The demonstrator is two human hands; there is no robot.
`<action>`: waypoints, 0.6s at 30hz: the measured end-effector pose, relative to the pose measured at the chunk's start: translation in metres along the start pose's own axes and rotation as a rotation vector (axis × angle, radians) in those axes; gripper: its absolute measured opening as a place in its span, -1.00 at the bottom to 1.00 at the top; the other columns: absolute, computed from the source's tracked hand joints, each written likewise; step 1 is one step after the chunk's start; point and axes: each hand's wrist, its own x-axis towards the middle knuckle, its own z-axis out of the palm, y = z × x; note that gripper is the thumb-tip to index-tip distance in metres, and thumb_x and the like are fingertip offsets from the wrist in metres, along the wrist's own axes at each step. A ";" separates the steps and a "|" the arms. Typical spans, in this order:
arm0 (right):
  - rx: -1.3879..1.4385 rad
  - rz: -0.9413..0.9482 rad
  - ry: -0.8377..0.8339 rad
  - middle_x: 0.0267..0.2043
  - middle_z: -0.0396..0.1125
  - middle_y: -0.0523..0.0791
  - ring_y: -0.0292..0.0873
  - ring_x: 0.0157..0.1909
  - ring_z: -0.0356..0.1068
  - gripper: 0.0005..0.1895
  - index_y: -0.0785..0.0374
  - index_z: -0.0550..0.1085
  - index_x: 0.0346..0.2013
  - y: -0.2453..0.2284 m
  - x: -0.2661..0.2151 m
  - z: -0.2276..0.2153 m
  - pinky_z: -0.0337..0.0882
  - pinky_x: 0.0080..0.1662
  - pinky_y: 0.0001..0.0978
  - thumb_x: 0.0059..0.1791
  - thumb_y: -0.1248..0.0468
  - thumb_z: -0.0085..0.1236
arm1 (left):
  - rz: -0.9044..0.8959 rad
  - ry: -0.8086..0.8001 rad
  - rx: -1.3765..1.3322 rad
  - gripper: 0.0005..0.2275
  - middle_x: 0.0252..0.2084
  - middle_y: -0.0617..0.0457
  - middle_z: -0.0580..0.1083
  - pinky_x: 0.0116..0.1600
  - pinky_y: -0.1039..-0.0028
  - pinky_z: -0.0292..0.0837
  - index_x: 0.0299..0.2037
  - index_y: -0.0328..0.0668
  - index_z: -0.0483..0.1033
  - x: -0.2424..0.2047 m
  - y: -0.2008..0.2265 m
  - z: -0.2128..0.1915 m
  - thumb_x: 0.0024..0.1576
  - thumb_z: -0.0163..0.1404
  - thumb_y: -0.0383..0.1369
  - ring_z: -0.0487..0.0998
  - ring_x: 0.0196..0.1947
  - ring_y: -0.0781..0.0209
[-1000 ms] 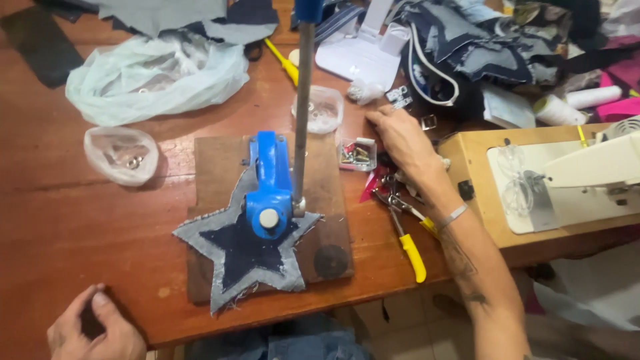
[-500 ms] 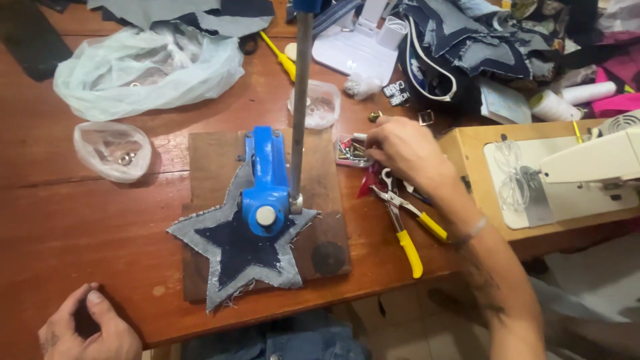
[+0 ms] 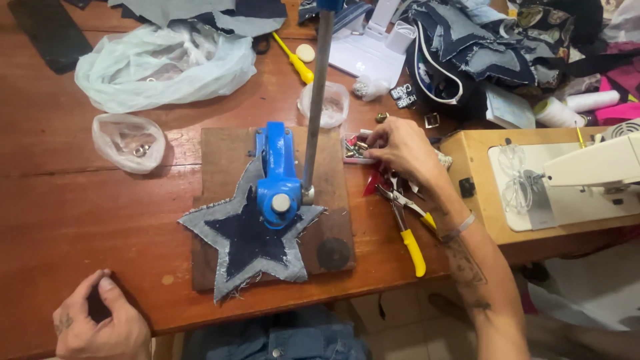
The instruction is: The person uses a manual riveting tool to attach snap fasteners to a star-shaped denim fabric piece. They position the fabric under the tool, place the snap components, and press the handle to secure them. The person also uses pliers to adjust the tool and handles small metal snap parts.
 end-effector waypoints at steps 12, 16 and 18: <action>0.111 -0.011 0.043 -0.01 0.75 -0.08 -0.10 -0.02 0.60 -0.71 -0.03 0.93 0.02 0.003 -0.010 0.005 0.45 0.01 -0.09 0.08 0.00 0.54 | 0.023 0.016 -0.036 -0.87 0.22 -0.36 0.83 0.34 -0.06 0.72 0.34 -0.54 0.95 0.002 0.000 0.000 0.72 0.36 -0.75 0.73 0.17 -0.40; 0.172 -0.064 0.158 -0.04 0.71 -0.11 -0.17 -0.03 0.54 -0.80 0.02 0.91 -0.01 0.017 -0.014 0.016 0.47 0.02 -0.16 0.11 0.09 0.60 | 0.020 0.030 -0.044 -0.86 0.20 -0.37 0.83 0.35 -0.07 0.74 0.31 -0.57 0.94 0.004 0.001 0.002 0.67 0.35 -0.75 0.74 0.15 -0.41; 0.274 -0.082 0.249 -0.05 0.63 -0.14 -0.25 -0.16 0.54 -0.82 0.13 0.87 -0.02 0.015 -0.031 0.015 0.56 -0.04 -0.30 0.15 0.15 0.59 | 0.036 0.035 -0.027 -0.92 0.25 -0.33 0.85 0.32 -0.04 0.73 0.31 -0.51 0.95 0.003 -0.003 0.002 0.73 0.40 -0.68 0.76 0.18 -0.39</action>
